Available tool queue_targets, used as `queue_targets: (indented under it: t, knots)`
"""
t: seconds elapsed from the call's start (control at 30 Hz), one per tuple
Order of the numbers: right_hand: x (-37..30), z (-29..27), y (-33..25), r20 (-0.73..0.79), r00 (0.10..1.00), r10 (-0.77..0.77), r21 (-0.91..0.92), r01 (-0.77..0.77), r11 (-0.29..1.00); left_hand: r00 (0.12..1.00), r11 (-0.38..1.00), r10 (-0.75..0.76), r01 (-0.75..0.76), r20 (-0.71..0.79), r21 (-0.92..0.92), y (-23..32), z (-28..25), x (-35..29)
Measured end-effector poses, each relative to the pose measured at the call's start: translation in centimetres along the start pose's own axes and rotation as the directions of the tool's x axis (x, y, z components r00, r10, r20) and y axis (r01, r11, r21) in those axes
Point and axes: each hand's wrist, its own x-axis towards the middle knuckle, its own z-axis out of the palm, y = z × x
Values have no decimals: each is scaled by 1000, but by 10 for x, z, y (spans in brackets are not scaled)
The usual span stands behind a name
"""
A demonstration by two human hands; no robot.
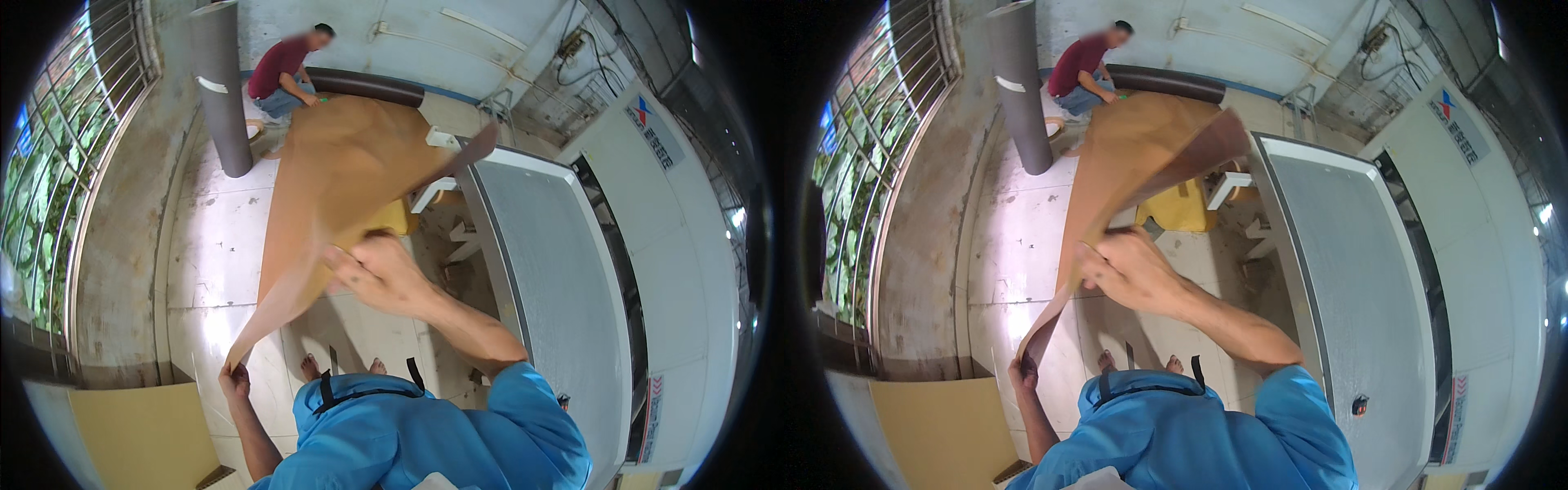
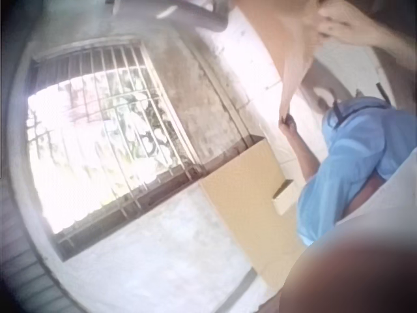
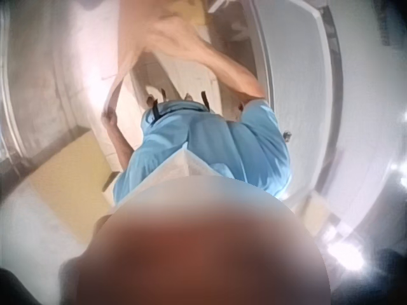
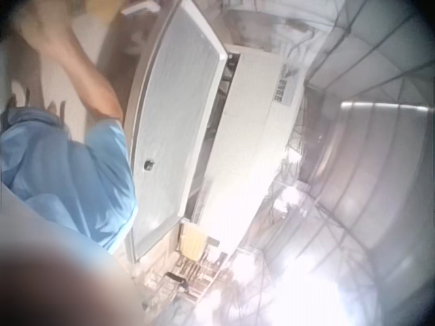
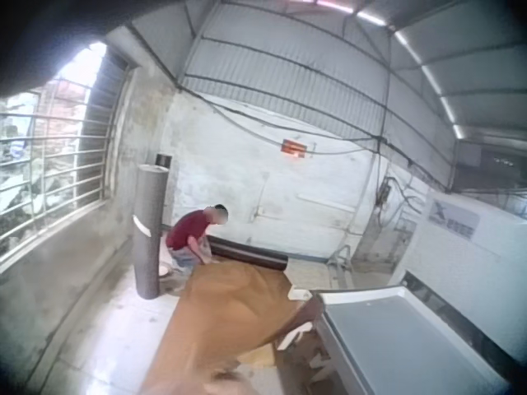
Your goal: The person unrolls a large sheet of brown material on a table, aligns it, and uses a utility knife to cut a section with assistance from a coworker. The cut piece is then folded and rolled up.
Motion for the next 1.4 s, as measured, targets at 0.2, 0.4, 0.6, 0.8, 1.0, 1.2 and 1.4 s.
queue_targets:
  t: [0.2, 0.4, 0.6, 0.8, 1.0, 1.2, 1.4]
  knots:
    - [-88, -25, -12, -302, 924, 232, 360, -115, 926, 987, 961, -104, 131, -124, 243, 51, -1, 20]
    - [-210, -66, -5, -732, 626, 269, 415, 97, 905, 997, 833, -36, 66, -67, 549, 78, 24, -31]
    - [-317, -94, -4, -763, 559, 325, 404, 18, 915, 989, 699, 61, -138, 133, 702, 68, 56, -136]
    - [-389, -104, 7, -706, 558, 437, 409, -184, 894, 997, 575, 17, -76, 81, 815, 56, 7, -151]
    - [-439, -112, 9, -694, 430, 577, 464, -345, 816, 995, 426, -95, 66, -28, 902, 13, -23, -173]
    - [-461, -103, 13, -699, 371, 611, 464, -416, 782, 985, 454, -160, 126, -58, 882, -13, -27, -186]
    - [-465, -76, 17, -649, 366, 667, 476, -489, 731, 973, 460, -229, 84, 27, 884, 9, -31, -162]
